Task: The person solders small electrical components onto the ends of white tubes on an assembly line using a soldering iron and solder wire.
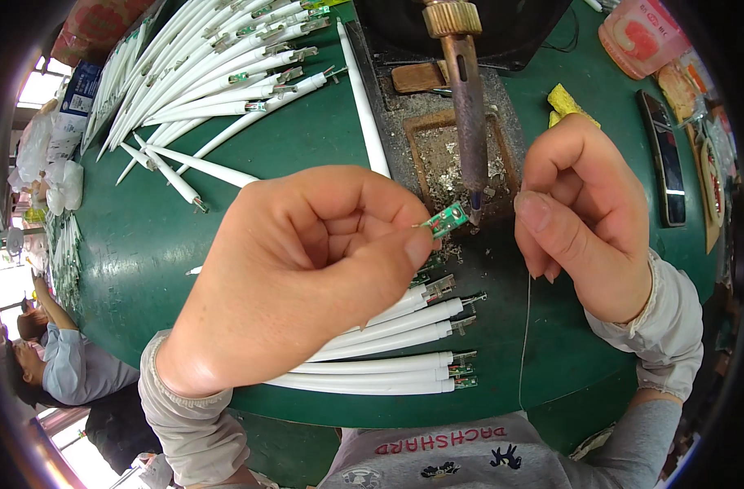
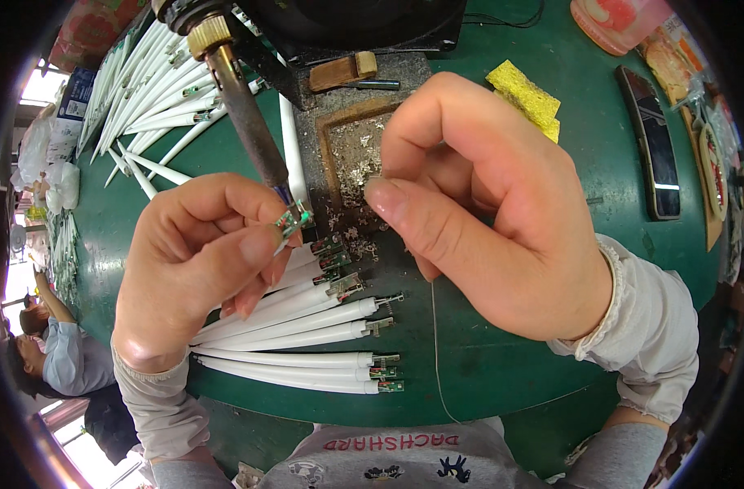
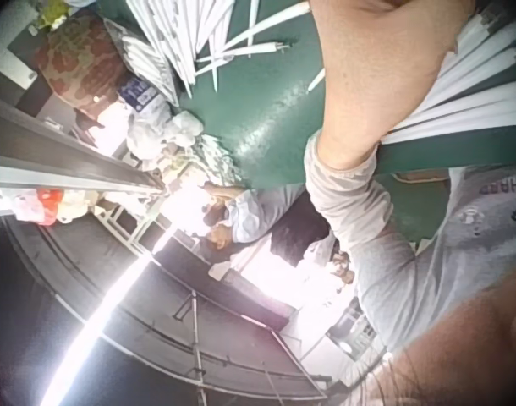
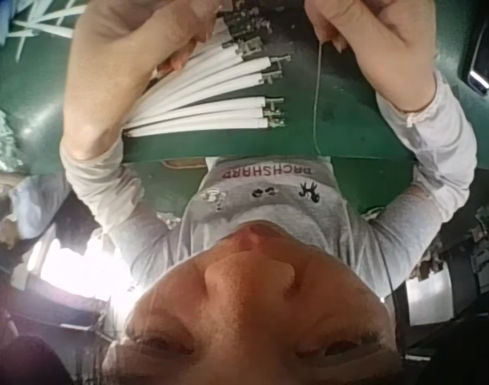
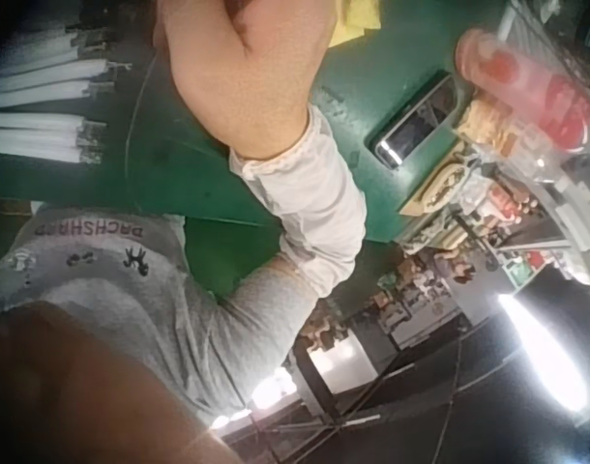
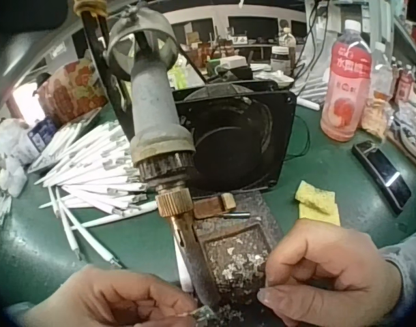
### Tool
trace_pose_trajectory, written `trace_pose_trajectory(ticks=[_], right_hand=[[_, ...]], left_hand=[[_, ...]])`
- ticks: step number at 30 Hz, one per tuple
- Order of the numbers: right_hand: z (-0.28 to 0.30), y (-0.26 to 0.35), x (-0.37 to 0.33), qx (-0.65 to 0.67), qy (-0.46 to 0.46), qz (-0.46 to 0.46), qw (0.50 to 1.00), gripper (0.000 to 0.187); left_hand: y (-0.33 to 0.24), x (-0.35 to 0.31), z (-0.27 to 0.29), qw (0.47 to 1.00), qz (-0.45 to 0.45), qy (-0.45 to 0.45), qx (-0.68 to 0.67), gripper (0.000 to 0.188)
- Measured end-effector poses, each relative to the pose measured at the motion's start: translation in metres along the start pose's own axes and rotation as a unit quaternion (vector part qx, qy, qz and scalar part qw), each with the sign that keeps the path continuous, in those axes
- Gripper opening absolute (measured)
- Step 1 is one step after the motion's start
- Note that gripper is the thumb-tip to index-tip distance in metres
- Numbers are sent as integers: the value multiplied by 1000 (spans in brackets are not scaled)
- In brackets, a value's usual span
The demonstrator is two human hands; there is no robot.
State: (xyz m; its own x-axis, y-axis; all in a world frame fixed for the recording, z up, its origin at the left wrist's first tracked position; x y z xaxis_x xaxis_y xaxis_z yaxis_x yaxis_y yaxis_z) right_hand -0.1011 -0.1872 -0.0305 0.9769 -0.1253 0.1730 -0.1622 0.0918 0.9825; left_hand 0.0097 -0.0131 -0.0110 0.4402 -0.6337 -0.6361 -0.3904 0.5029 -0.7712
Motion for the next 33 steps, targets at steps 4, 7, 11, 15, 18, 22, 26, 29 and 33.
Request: trace_pose_trajectory(ticks=[4, 7, 11, 15, 18, 22, 26, 29, 33], right_hand=[[2, -3, -3, -91, 28, 67, 993, 14], [4, 1, -4, -208, 123, 52, 969, 12], [1, 0, -6, -276, 208, 53, 937, 14], [-3, 1, -12, -303, 217, 72, 925, 17], [-5, 1, -14, -325, 215, 84, 917, 18], [-7, 3, -14, -341, 239, 79, 906, 19], [-5, 2, -15, -343, 259, 65, 901, 19], [-5, -1, -15, -349, 261, 63, 898, 18], [-4, -5, -15, -308, 262, 61, 913, 16]], left_hand=[[1, -6, 0, 998, -44, -26, 31, 14], [3, -6, 2, 994, -83, -62, 47, 14], [12, -10, 10, 991, -79, -81, 75, 13], [26, -16, 19, 972, -122, -94, 177, 14], [29, -20, 21, 943, -172, -117, 261, 15], [33, -18, 20, 927, -211, -185, 251, 12], [34, -16, 20, 925, -210, -193, 250, 12], [36, -14, 21, 920, -221, -202, 253, 12], [33, -18, 22, 921, -212, -189, 267, 11]])
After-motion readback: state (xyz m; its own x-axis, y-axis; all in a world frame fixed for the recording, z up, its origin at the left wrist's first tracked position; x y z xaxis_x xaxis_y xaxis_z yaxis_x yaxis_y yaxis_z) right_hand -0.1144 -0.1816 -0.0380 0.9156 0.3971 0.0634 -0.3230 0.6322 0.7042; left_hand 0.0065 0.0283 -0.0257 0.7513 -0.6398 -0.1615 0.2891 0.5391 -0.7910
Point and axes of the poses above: each hand's wrist, its own x-axis towards the middle knuckle, its own z-axis out of the back of the hand, y = z × x, the point moved 1 cm from there along x, towards the middle knuckle, and after that the axes turned 12 degrees about z, right-handed, at the moved point
